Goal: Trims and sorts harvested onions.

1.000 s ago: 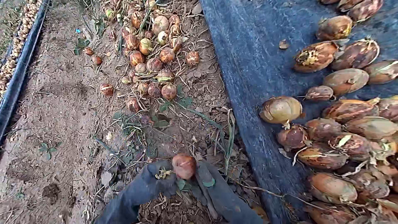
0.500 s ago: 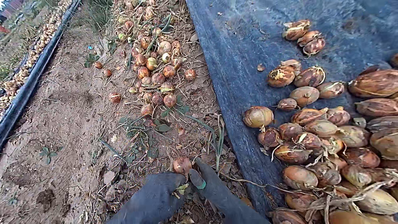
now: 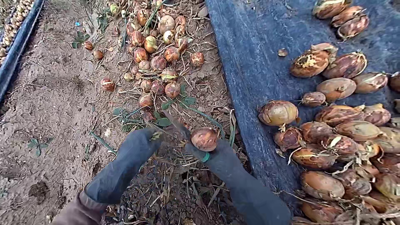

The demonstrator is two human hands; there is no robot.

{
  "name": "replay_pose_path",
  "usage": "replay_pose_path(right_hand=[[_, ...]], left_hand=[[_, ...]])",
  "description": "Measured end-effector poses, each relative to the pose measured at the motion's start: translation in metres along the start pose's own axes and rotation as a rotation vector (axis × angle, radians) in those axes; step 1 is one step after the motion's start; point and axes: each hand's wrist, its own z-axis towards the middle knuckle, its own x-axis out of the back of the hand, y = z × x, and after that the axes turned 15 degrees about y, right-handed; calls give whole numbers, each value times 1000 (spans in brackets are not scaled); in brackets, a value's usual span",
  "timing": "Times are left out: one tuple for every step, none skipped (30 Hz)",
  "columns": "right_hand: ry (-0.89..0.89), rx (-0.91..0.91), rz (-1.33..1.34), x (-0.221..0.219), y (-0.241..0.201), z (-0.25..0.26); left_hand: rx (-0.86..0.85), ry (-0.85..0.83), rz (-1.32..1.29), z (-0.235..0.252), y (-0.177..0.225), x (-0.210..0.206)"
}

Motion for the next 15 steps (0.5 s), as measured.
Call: replay_pose_path(right_hand=[[83, -35, 111, 10, -3, 13], [216, -84, 217, 18, -4, 24], [312, -125, 266, 28, -7, 32], [373, -158, 256, 37, -10, 37], [395, -192, 207, 43, -14, 36], [390, -228, 135, 46, -18, 29], [364, -267, 90, 46, -18, 20], [346, -348, 90, 46, -14, 9], [320, -427, 98, 40, -7, 3], [259, -513, 153, 33, -2, -3], [191, -595, 252, 26, 5, -10], [138, -644, 367, 19, 20, -20], [131, -676, 444, 11, 34, -31], [130, -698, 492, 4, 42, -41], [127, -723, 509, -1, 44, -48]], left_hand=[[61, 65, 52, 27, -5, 0], [110, 129, 110, 55, -9, -3], [148, 180, 151, 81, -15, -9], [174, 210, 169, 105, -24, -19], [200, 221, 156, 125, -33, -29], [230, 227, 115, 139, -40, -40], [272, 233, 49, 150, -47, -51], [329, 244, -41, 157, -50, -58], [391, 250, -166, 158, -46, -57], [443, 246, -351, 156, -36, -51], [449, 210, -602, 150, -23, -43], [411, 111, -838, 139, -6, -32], [330, -16, -974, 130, 12, -19], [217, -103, -990, 125, 29, -8], [99, -106, -848, 126, 44, 0]])
